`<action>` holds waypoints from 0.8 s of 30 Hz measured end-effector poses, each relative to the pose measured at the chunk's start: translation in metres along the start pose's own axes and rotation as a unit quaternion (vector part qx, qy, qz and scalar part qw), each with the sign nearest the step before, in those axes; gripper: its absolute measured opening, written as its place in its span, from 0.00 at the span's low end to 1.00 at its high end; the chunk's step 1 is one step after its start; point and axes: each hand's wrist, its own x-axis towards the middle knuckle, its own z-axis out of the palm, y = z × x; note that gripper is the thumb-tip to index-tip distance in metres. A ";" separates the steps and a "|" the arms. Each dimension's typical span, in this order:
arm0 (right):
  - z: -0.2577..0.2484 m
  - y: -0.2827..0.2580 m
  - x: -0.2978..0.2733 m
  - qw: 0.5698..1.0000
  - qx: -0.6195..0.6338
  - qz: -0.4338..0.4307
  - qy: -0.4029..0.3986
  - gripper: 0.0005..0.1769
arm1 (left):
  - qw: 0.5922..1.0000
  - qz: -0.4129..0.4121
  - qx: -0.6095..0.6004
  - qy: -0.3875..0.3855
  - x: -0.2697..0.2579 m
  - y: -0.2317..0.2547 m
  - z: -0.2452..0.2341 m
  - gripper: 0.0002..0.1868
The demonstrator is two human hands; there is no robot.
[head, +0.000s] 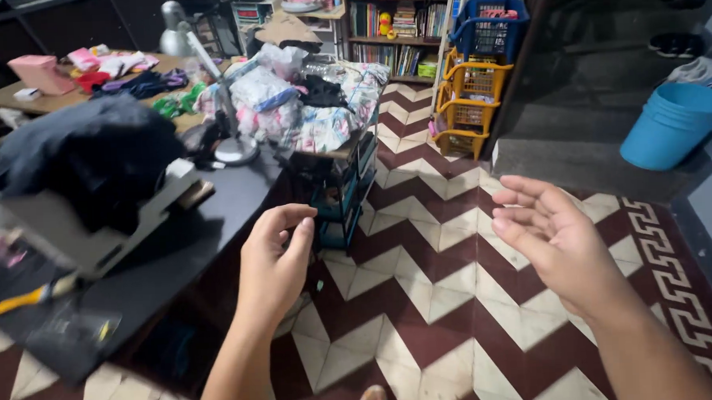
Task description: The person organizes various cables by coiling them and placing them into a blue basket. They also handle small bottles and containers, placing them on a wire shelf, and sort through items in a plastic bag on a desk.
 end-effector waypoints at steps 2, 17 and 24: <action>0.011 0.017 0.062 1.000 -0.005 -0.016 -0.003 0.30 | 1.000 0.015 -0.006 -0.006 0.057 -0.015 0.024 0.11; 0.057 0.126 0.445 0.999 -0.008 0.041 0.032 0.31 | 0.998 0.018 -0.042 -0.045 0.438 -0.125 0.221 0.11; 0.069 0.257 0.650 0.993 0.106 0.046 -0.001 0.31 | 0.999 -0.007 0.019 -0.029 0.612 -0.206 0.338 0.10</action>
